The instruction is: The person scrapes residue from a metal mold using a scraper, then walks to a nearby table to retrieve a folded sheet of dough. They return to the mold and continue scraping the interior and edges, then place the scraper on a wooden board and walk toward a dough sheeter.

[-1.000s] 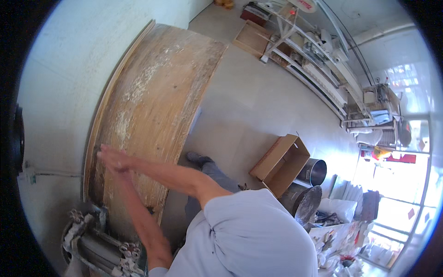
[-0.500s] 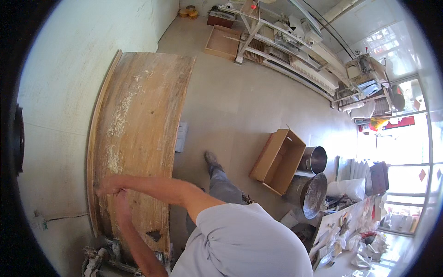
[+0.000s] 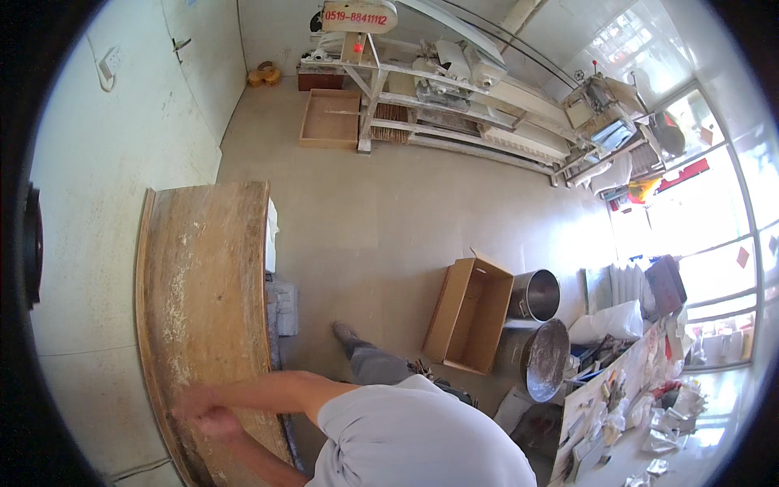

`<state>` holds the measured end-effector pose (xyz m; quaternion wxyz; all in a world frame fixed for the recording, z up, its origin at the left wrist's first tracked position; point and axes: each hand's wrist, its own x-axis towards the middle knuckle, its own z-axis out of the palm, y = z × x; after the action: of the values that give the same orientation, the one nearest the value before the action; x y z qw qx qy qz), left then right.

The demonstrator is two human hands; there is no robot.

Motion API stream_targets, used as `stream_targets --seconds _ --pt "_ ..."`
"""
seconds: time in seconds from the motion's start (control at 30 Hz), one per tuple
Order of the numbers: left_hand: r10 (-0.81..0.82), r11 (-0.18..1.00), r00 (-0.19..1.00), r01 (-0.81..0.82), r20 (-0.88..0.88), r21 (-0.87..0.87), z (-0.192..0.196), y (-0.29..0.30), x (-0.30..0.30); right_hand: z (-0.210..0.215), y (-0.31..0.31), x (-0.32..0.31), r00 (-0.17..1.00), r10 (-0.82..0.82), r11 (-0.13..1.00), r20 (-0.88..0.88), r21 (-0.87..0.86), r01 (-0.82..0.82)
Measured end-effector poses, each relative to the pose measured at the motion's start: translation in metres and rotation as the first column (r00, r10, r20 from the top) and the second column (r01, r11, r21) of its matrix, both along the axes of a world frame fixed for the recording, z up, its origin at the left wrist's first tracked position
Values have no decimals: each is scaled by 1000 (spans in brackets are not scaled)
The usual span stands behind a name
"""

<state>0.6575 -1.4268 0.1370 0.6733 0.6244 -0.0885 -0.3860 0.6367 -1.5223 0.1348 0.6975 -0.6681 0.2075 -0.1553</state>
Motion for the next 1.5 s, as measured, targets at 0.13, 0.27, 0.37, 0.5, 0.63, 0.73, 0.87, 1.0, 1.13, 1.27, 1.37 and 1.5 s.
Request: stream_targets --seconds 0.13,0.27,0.37,0.5,0.63,0.73,0.87,1.0,1.13,1.27,1.37,1.5 --pt "-73 949 972 -1 -223 -315 14 -56 -9 17 -45 -28 998 -44 999 43 26 43" --pt "106 955 982 -145 -156 -260 41 -88 -8 36 -27 -40 954 -286 943 88 -154 296" --pt "-100 950 989 63 -107 -306 49 -89 -8 42 -26 -44 929 -353 916 109 -159 367" --pt "-279 950 956 260 -96 -171 26 -66 17 43 -45 -41 964 -225 973 141 77 216" --pt "-334 935 942 336 -36 110 -10 -33 50 34 -43 -21 969 -103 973 223 224 52" --pt "-290 935 956 291 -36 202 -7 -26 52 17 -34 7 993 -76 917 85 397 36" --pt "-342 879 896 198 284 433 29 -38 38 -18 -40 44 998 -32 905 62 425 3" --pt "-631 763 494 255 598 595 35 -49 47 -47 -48 59 999 -37 891 21 453 24" --pt "-769 609 396 214 502 764 18 -53 85 -56 -44 56 998 19 882 -61 472 12" --pt "-903 427 170 437 394 791 26 -67 80 -62 -72 54 978 97 881 -183 473 1" --pt "-784 593 255 576 566 562 46 -82 49 -70 -113 57 959 114 874 -261 485 28" --pt "-615 776 787 591 -53 -218 74 -107 57 -65 -128 52 978 -199 810 -56 553 197"
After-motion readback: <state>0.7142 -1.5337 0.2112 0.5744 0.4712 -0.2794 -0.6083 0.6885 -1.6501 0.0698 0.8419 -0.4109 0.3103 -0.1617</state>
